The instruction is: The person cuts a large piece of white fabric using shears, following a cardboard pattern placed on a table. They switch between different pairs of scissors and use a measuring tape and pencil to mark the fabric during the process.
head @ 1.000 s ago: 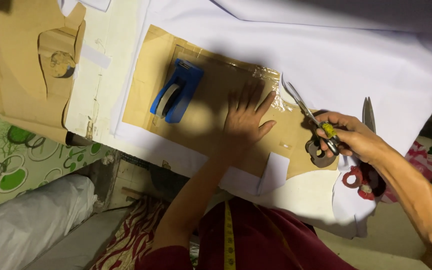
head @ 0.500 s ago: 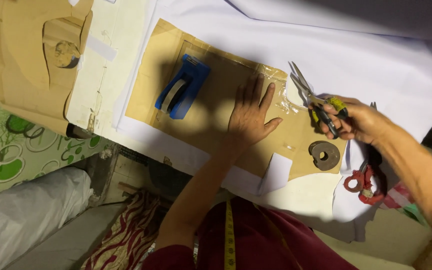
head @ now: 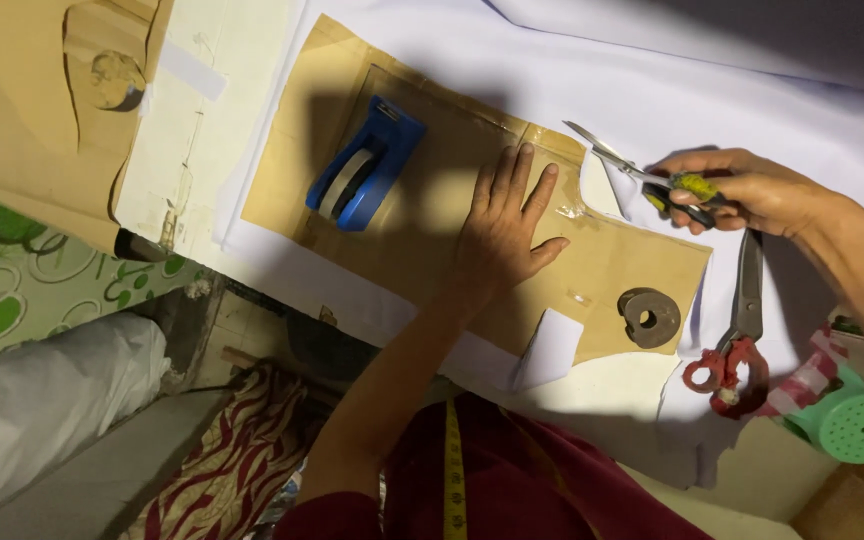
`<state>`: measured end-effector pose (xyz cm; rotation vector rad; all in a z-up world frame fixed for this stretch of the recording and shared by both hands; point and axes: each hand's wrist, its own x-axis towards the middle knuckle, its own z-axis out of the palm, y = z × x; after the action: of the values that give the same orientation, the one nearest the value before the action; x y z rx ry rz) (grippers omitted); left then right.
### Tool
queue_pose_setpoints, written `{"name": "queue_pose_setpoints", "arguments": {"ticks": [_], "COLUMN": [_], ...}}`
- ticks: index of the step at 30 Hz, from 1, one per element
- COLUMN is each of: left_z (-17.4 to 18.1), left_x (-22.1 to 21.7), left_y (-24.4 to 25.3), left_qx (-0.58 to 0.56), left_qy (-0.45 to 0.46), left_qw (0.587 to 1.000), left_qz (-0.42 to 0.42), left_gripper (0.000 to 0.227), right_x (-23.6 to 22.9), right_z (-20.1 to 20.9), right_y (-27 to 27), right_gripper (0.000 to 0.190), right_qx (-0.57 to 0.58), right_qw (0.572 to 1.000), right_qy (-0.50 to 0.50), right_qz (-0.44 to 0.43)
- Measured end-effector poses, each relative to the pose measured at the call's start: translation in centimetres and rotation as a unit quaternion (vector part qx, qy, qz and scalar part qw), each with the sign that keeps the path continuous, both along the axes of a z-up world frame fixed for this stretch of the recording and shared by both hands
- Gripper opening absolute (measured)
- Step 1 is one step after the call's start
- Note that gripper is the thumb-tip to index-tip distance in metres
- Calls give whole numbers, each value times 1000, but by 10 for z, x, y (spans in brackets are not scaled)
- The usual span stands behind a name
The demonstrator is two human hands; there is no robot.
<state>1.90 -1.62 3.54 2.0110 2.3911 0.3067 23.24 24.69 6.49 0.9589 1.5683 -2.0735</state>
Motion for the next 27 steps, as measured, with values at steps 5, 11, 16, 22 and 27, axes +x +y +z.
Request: {"name": "queue_pose_setpoints", "arguments": {"ticks": [5,11,16,22,27], "left_z": [0,4,-2,-18,-20], "left_x": [-2,-3,-2,-1,-1], "left_y": [1,2,2,1,1], "left_qx": [7,-16,-39,-44,-5], "left_qy": [-16,-29,-27,-71,-90], "left_qw": [1000,999,999,996,996], "left_qz": [-3,-5,-8,-11,-7], "left_gripper": [99,100,99,88,87], "right_x": [0,-9,-12,-4,1], "right_z": [-1,0,1,-7,-8], "right_y": [4,13,17,22,26], "right_gripper": [43,41,43,51,52], "right_qx": [-1,-3,37,49,42], "right_qw": [1000,999,999,996,997], "right_qy": [-1,34,-8,21,18], "right_qz": [-15,22,36,72,55]}}
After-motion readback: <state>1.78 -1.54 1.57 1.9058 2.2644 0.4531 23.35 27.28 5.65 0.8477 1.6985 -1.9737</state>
